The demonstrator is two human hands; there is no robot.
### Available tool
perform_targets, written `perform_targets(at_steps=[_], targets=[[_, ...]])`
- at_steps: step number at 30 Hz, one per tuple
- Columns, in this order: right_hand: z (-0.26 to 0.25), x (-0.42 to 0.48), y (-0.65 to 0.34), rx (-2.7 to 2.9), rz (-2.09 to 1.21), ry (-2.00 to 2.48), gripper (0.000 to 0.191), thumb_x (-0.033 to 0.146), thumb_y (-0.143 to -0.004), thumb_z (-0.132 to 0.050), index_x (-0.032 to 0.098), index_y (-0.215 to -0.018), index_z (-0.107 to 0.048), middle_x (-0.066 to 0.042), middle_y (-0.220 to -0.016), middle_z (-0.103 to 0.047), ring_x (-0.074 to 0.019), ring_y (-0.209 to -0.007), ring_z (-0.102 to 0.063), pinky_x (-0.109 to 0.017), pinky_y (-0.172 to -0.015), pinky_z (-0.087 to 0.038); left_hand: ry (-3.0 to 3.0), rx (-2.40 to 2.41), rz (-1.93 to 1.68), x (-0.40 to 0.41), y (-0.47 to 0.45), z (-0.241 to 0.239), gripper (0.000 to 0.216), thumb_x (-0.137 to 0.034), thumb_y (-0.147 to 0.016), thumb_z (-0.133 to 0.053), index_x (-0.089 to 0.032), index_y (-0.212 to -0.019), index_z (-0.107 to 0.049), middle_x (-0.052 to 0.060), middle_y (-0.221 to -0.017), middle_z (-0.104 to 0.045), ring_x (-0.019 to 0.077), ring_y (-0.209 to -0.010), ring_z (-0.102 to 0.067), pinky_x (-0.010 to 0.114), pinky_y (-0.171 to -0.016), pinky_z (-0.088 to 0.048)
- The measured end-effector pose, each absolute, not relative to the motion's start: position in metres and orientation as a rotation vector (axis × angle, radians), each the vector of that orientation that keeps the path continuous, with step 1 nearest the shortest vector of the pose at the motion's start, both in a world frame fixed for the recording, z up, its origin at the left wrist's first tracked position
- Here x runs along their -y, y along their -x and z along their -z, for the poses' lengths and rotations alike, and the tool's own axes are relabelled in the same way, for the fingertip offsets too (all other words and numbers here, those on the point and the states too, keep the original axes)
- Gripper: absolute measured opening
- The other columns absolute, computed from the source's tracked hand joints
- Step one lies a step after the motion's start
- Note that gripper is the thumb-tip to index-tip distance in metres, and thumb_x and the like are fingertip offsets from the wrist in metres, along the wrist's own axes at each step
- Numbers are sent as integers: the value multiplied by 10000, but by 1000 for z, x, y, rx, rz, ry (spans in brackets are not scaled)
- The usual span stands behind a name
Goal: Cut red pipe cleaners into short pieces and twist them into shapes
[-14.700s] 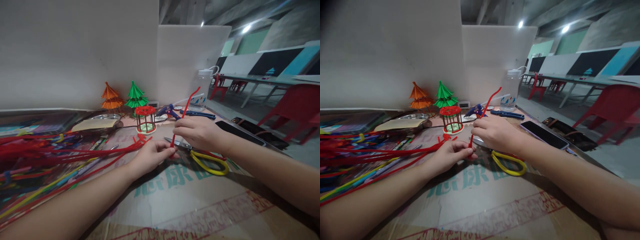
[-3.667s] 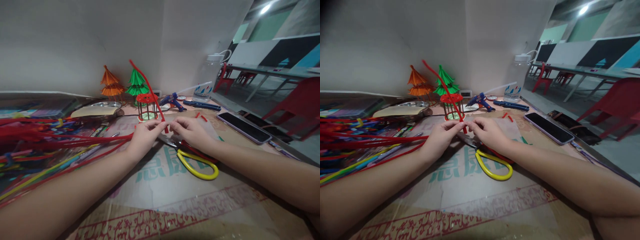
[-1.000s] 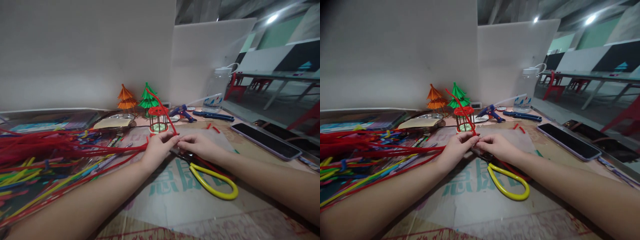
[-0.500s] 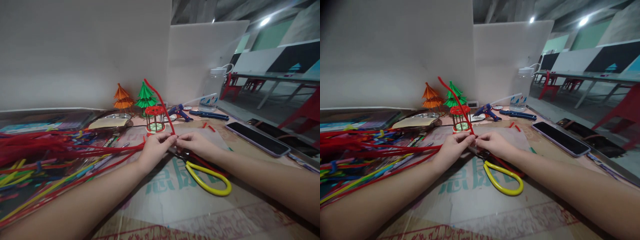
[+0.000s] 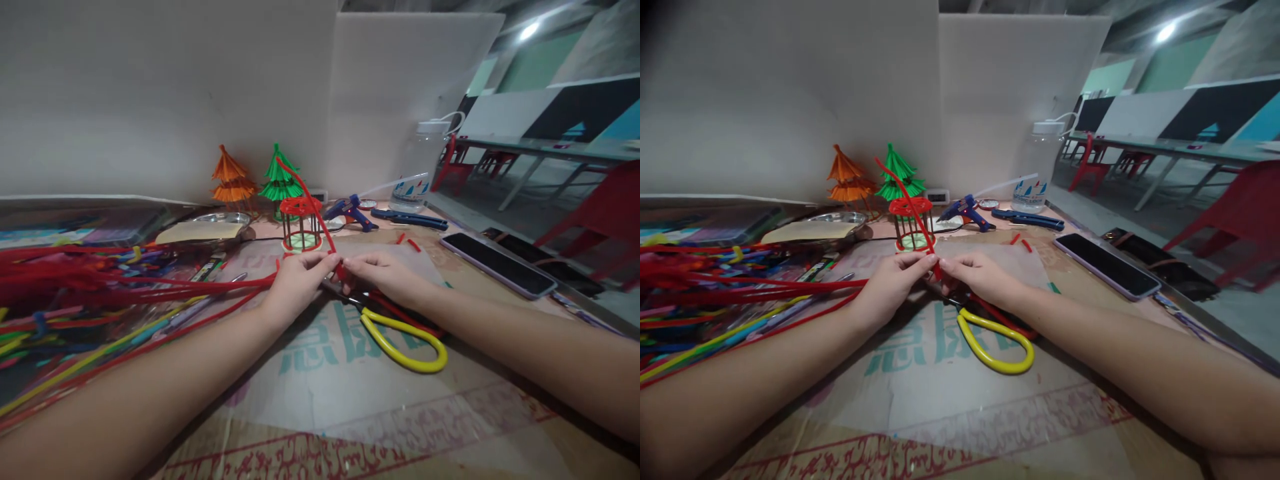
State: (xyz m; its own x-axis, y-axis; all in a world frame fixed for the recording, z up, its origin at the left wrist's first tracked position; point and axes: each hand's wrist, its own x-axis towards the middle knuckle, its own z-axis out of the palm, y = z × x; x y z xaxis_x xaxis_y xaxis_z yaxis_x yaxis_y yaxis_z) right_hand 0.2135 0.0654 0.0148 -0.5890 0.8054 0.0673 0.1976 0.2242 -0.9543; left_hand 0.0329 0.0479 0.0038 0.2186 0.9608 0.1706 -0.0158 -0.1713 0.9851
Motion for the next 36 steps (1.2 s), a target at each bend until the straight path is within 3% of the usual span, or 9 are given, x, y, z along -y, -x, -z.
perform_targets(at_steps=[9,13,16,18,26,36], targets=[[-11,-69,-216,2098,-1236,922,391,523,-897,-534,178,-760,-659,-29,-723,-670,-169,-691,-590,-288,-677,-451,-1421,-952,-1180,-50,-32,-1,328,-476,-818,-691,-150,-809,-728,24,-707,-710,160,-660,-656,250,-636,-488],[-18,-60,-215,2380,-501,984,236,406,-862,-644,184,-782,-629,-28,-768,-676,-173,-711,-591,-277,-645,-401,-1423,-986,-1198,-51,-31,1,337,-480,-811,-687,-145,-795,-717,24,-737,-698,149,-662,-621,237,-616,-458],[-26,-50,-215,2486,75,1062,265,395,-812,-747,194,-769,-580,-19,-738,-647,-172,-681,-574,-268,-592,-333,-1407,-996,-1166,-51,-32,1,342,-478,-807,-679,-138,-785,-707,30,-739,-688,147,-655,-607,234,-595,-437],[-29,-46,-215,2494,245,1092,280,393,-807,-763,202,-774,-561,-8,-713,-631,-168,-655,-565,-265,-566,-298,-1402,-1010,-1138,-50,-32,0,345,-476,-804,-673,-133,-795,-712,30,-726,-680,141,-636,-590,231,-578,-423],[-17,-52,-216,2429,248,974,302,329,-816,-759,214,-731,-492,16,-659,-579,-150,-603,-516,-261,-549,-270,-1549,-1023,-1103,-47,-34,-4,319,-432,-827,-639,-134,-825,-753,20,-716,-692,126,-610,-553,226,-565,-391],[-8,-58,-218,2399,174,899,265,303,-892,-640,220,-738,-441,10,-667,-549,-150,-599,-475,-270,-568,-277,-1576,-992,-1098,-45,-36,-7,258,-359,-831,-639,-122,-834,-742,43,-759,-717,162,-696,-621,245,-648,-463]])
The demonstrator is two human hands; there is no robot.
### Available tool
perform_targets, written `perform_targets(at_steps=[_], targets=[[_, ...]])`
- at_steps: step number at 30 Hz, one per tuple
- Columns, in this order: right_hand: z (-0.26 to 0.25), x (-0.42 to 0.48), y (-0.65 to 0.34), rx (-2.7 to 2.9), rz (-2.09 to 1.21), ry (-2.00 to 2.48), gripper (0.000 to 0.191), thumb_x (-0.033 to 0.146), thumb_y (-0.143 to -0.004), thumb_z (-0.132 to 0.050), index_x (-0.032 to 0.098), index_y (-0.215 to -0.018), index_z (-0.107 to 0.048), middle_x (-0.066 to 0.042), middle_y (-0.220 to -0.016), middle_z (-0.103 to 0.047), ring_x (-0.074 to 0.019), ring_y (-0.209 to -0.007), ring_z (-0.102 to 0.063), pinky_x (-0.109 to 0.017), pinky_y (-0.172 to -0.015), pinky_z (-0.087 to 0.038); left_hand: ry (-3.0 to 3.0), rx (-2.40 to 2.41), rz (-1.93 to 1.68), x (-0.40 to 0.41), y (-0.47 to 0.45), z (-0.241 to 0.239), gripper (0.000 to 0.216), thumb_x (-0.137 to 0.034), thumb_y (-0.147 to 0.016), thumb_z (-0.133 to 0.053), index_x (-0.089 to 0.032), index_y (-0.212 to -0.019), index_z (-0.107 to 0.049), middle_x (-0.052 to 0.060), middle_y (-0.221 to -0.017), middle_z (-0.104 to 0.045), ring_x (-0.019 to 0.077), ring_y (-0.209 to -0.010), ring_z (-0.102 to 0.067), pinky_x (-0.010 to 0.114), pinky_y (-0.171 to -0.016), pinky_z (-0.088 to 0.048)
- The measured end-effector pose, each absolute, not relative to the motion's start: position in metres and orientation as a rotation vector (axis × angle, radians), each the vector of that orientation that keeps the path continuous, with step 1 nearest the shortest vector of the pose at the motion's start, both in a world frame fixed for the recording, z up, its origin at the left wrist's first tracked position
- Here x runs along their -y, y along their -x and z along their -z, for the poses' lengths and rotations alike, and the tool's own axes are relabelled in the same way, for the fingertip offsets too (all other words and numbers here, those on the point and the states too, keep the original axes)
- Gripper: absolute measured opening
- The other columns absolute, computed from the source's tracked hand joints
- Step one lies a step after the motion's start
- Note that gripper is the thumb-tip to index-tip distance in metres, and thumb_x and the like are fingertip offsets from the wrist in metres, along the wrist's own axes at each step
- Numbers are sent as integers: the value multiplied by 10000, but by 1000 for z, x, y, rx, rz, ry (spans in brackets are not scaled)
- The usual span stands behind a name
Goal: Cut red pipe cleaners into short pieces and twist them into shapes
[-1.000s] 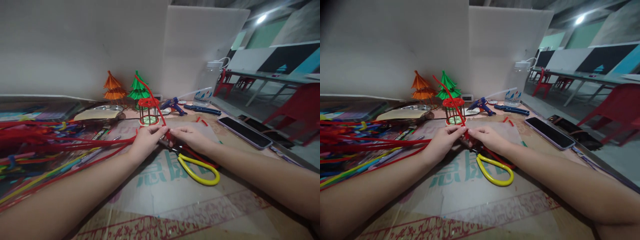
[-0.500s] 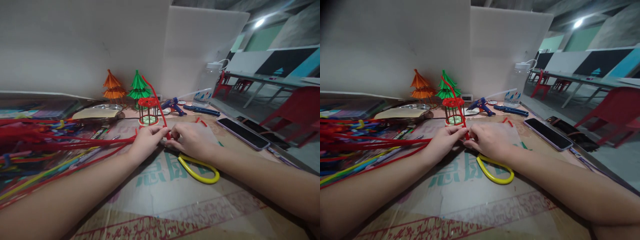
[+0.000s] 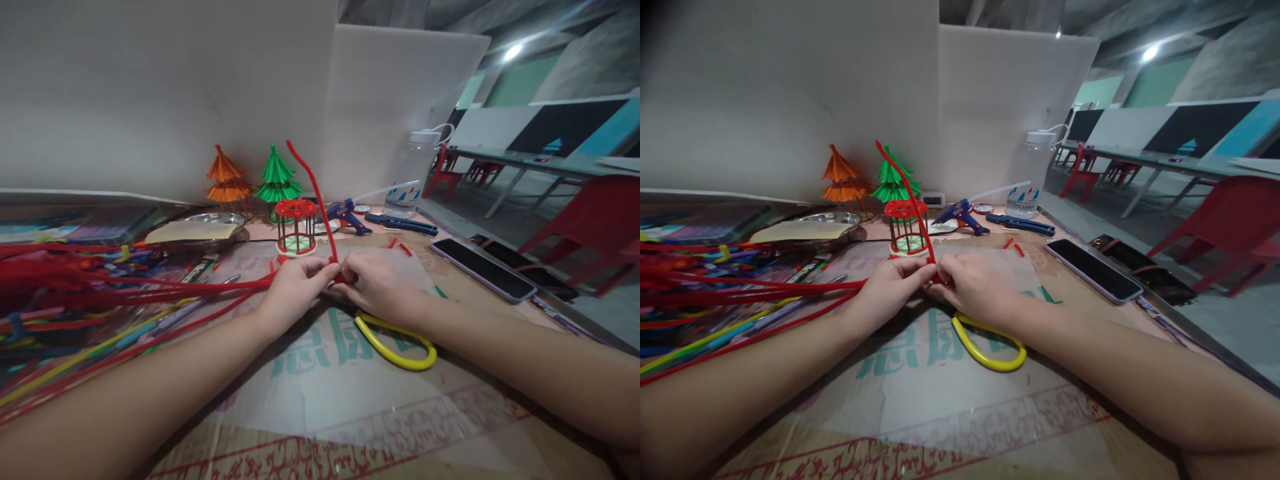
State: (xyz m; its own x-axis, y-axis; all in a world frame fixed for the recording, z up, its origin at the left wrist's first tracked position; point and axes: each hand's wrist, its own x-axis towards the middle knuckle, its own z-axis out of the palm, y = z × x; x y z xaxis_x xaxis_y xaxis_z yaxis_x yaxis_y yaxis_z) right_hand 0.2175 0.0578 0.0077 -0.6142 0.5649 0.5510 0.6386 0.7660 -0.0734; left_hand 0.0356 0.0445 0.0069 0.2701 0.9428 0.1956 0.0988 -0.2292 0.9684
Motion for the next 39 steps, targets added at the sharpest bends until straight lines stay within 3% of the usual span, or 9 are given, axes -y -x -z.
perform_targets(at_steps=[8,11,14,19,29,36,39], targets=[[-24,-49,-217,2477,181,1085,281,398,-842,-719,208,-758,-528,-5,-697,-619,-160,-633,-540,-268,-559,-273,-1530,-1003,-1108,-46,-36,-6,224,-346,-828,-648,-141,-767,-715,23,-731,-709,145,-661,-612,237,-636,-466],[-32,-52,-218,2383,-70,1150,228,400,-886,-647,205,-792,-575,-8,-728,-657,-155,-642,-563,-256,-563,-318,-1576,-1016,-1109,-45,-36,-5,239,-359,-839,-643,-144,-772,-721,31,-752,-721,158,-694,-633,244,-660,-472],[-35,-60,-217,2188,-376,1051,142,280,-908,-547,191,-837,-631,-21,-808,-692,-160,-731,-607,-261,-640,-413,-1611,-984,-1078,-44,-36,-5,238,-348,-845,-634,-136,-817,-737,56,-801,-747,184,-754,-669,262,-705,-491],[-34,-67,-213,2065,-670,1070,123,282,-809,-632,180,-794,-700,-11,-758,-689,-158,-697,-607,-268,-634,-448,-1690,-981,-1045,-43,-35,-4,279,-372,-864,-614,-130,-855,-753,70,-840,-762,195,-777,-683,269,-720,-491],[-33,-57,-209,2015,-628,1081,120,276,-797,-636,176,-735,-655,-6,-720,-655,-151,-675,-580,-264,-607,-431,-1682,-972,-1031,-44,-36,-4,238,-321,-833,-620,-147,-892,-771,65,-879,-778,209,-817,-692,290,-767,-508],[-28,-64,-211,1952,-735,1061,149,310,-809,-630,172,-754,-644,4,-708,-640,-141,-645,-568,-265,-596,-434,-1556,-905,-1063,-44,-36,-3,284,-331,-833,-549,-140,-757,-745,61,-784,-743,199,-767,-658,279,-714,-495],[-27,-65,-211,1930,-764,1059,153,317,-795,-639,171,-748,-642,12,-693,-628,-134,-629,-560,-259,-583,-432,-1526,-862,-1011,-45,-37,-1,244,-339,-805,-616,-139,-838,-751,66,-844,-759,208,-801,-683,299,-761,-518]])
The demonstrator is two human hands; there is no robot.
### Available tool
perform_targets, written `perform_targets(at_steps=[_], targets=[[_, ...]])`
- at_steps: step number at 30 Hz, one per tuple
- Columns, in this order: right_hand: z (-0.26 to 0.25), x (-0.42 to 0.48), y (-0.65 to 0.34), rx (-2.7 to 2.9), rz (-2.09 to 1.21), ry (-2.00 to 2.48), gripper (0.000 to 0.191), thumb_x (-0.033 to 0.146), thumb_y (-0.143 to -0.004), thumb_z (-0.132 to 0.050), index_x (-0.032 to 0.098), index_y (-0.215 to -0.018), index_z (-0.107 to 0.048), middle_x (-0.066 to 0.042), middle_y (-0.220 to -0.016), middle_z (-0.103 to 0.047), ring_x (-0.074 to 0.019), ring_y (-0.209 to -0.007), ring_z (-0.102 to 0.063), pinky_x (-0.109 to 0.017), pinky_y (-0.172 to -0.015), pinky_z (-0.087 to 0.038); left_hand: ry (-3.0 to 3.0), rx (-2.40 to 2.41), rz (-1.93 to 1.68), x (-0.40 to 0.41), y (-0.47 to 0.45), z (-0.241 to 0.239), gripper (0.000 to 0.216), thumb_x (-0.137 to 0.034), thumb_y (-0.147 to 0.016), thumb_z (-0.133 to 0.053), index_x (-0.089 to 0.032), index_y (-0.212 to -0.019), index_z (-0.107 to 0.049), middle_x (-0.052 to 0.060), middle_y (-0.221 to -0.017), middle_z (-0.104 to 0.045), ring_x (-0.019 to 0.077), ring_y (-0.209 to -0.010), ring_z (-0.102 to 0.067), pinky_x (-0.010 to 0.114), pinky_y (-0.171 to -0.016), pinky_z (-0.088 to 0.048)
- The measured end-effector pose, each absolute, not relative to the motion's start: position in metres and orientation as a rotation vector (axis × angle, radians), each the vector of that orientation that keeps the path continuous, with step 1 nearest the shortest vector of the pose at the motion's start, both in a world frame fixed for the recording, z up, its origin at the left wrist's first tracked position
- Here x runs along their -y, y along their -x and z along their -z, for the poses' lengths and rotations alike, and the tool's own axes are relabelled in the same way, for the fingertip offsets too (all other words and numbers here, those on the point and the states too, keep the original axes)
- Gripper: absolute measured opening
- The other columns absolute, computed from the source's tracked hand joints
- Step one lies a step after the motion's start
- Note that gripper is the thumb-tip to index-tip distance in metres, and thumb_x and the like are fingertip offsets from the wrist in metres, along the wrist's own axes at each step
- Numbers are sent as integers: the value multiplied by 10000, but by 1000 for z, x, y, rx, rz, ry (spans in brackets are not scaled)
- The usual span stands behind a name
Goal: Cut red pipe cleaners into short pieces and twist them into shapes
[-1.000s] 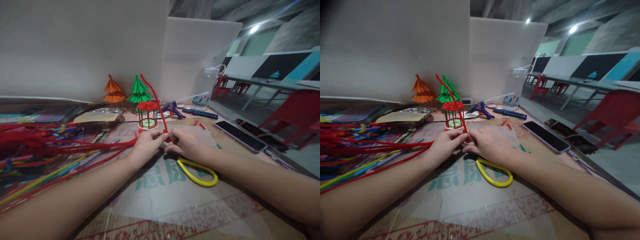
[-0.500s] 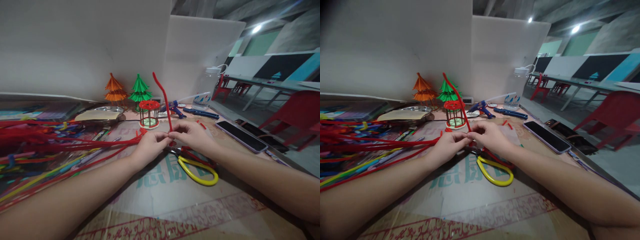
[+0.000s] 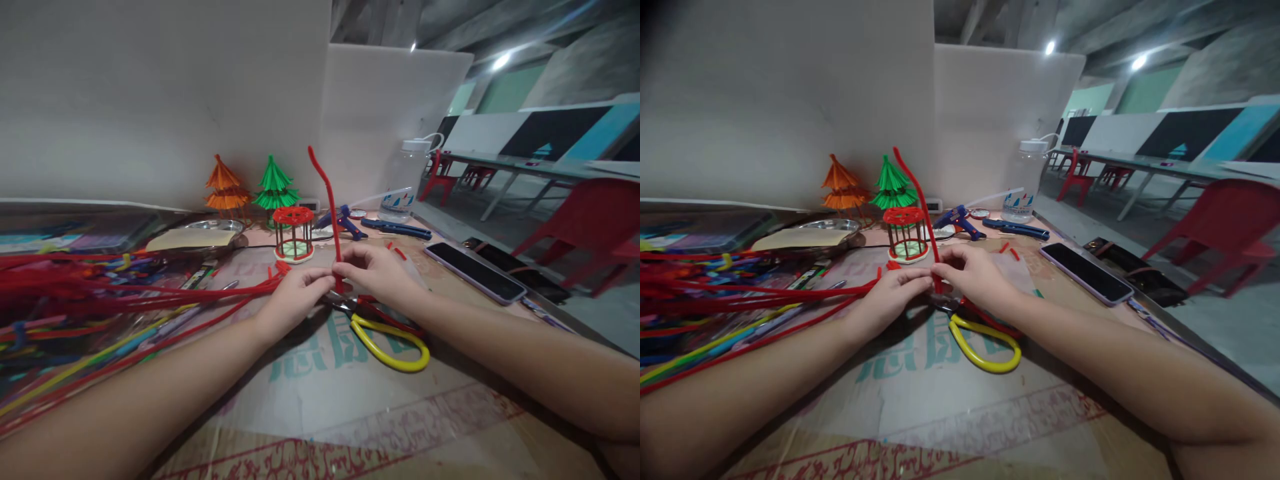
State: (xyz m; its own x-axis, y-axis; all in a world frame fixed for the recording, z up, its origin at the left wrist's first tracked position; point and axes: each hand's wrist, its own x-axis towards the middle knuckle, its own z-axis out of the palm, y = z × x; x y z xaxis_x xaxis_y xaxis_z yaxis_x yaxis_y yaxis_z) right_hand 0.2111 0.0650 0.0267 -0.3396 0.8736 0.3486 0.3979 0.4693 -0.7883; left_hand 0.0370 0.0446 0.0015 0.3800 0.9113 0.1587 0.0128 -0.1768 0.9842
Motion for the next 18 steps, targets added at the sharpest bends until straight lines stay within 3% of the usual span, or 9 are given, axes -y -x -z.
perform_targets(at_steps=[3,8,13,18], targets=[[-25,-64,-209,1876,-847,1067,145,313,-787,-633,176,-742,-628,11,-689,-630,-137,-615,-573,-259,-565,-442,-1523,-831,-983,-45,-37,0,261,-361,-805,-670,-131,-900,-748,87,-915,-770,210,-843,-704,322,-825,-528],[-24,-61,-208,1826,-918,1056,170,349,-778,-657,187,-759,-611,7,-698,-634,-141,-602,-582,-255,-534,-446,-1516,-875,-967,-47,-37,-1,263,-382,-798,-705,-125,-839,-745,97,-857,-779,212,-796,-715,331,-805,-544],[-34,-67,-215,1965,-834,953,213,329,-850,-575,167,-747,-667,-7,-721,-640,-136,-669,-583,-270,-635,-473,-1522,-896,-985,-45,-36,-2,284,-408,-810,-699,-130,-839,-749,104,-891,-784,214,-797,-719,331,-804,-545],[-36,-76,-218,2031,-929,925,116,258,-778,-630,159,-814,-680,-11,-786,-674,-146,-723,-611,-291,-699,-503,-1493,-904,-1006,-45,-37,-3,289,-411,-788,-715,-125,-808,-749,97,-846,-781,213,-781,-717,323,-787,-547]])
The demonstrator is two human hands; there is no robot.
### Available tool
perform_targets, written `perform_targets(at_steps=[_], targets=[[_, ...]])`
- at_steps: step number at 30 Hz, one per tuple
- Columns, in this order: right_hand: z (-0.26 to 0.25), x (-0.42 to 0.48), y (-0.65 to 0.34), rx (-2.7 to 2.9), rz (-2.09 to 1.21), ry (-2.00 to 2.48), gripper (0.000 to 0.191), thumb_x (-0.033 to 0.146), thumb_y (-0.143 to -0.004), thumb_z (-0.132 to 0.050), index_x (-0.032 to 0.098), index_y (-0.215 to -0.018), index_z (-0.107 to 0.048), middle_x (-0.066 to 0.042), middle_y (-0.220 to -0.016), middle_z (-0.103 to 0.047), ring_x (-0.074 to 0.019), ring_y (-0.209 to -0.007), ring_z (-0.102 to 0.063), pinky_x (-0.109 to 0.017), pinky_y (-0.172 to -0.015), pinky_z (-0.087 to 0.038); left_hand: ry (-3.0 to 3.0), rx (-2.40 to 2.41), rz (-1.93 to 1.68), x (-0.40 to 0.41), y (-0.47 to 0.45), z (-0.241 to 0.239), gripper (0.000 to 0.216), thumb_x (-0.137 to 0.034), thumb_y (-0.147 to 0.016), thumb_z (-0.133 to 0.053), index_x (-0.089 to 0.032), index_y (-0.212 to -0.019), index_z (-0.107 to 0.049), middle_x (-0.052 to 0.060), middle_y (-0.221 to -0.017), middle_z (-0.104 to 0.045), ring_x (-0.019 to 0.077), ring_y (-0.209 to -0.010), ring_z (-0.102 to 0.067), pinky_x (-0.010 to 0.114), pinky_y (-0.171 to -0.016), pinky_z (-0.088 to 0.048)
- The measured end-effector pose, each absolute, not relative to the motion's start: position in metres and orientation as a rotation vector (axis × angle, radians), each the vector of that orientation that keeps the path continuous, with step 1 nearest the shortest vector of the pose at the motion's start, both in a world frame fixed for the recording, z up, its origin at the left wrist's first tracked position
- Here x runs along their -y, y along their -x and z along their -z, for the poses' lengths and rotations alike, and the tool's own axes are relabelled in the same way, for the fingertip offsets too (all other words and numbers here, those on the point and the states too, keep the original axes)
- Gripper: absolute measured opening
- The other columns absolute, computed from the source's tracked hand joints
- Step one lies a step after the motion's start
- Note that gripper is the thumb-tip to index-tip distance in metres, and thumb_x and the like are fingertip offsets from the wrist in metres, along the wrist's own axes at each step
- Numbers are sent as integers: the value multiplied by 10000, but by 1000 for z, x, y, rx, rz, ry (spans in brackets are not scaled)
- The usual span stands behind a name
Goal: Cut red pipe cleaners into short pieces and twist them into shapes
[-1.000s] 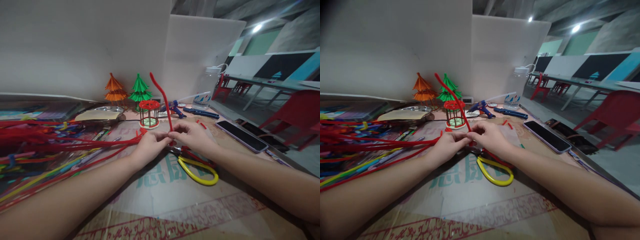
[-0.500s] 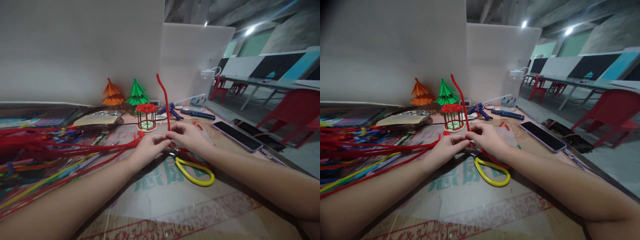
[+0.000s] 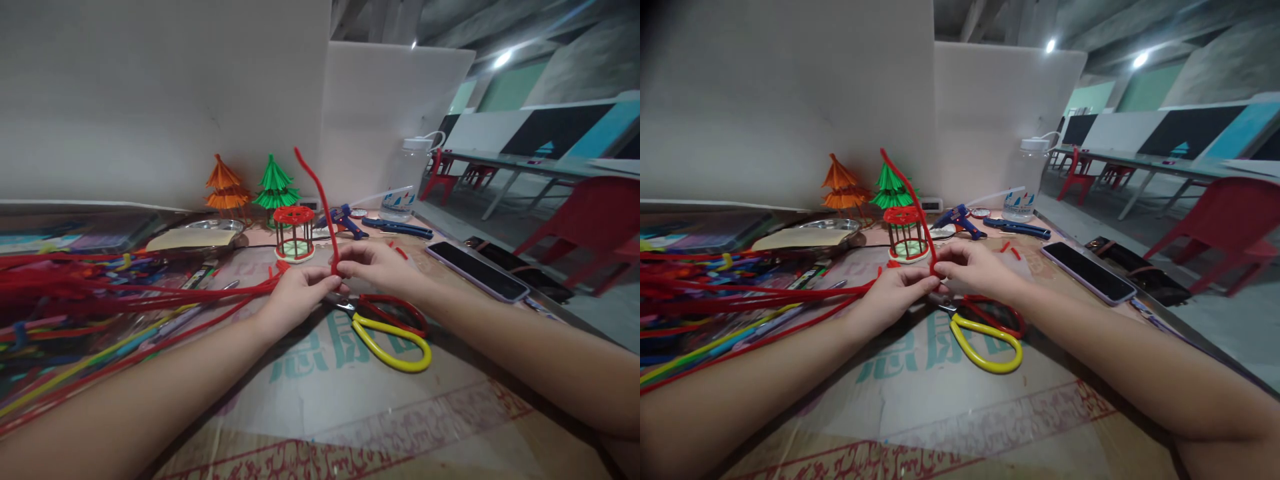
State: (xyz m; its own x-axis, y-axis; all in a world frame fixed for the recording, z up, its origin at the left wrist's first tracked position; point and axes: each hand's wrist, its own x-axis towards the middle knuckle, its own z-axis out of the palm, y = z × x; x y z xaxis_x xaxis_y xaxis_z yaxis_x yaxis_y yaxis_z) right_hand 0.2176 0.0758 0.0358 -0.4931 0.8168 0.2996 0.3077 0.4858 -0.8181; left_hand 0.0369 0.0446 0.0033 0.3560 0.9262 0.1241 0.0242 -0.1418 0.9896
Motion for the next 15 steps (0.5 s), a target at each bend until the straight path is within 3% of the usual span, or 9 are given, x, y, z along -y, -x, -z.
perform_targets(at_steps=[8,15], targets=[[-29,-75,-215,1968,-1016,972,130,303,-744,-657,193,-724,-592,23,-670,-632,-144,-635,-602,-275,-606,-484,-1493,-929,-980,-41,-37,-7,218,-333,-808,-685,-126,-815,-753,88,-845,-782,199,-779,-721,307,-784,-548],[-33,-71,-213,1997,-862,1030,99,271,-755,-663,177,-726,-651,3,-717,-665,-152,-690,-612,-278,-645,-485,-1485,-943,-987,-42,-38,-6,211,-346,-789,-717,-136,-800,-741,89,-844,-784,213,-784,-726,323,-779,-557]])
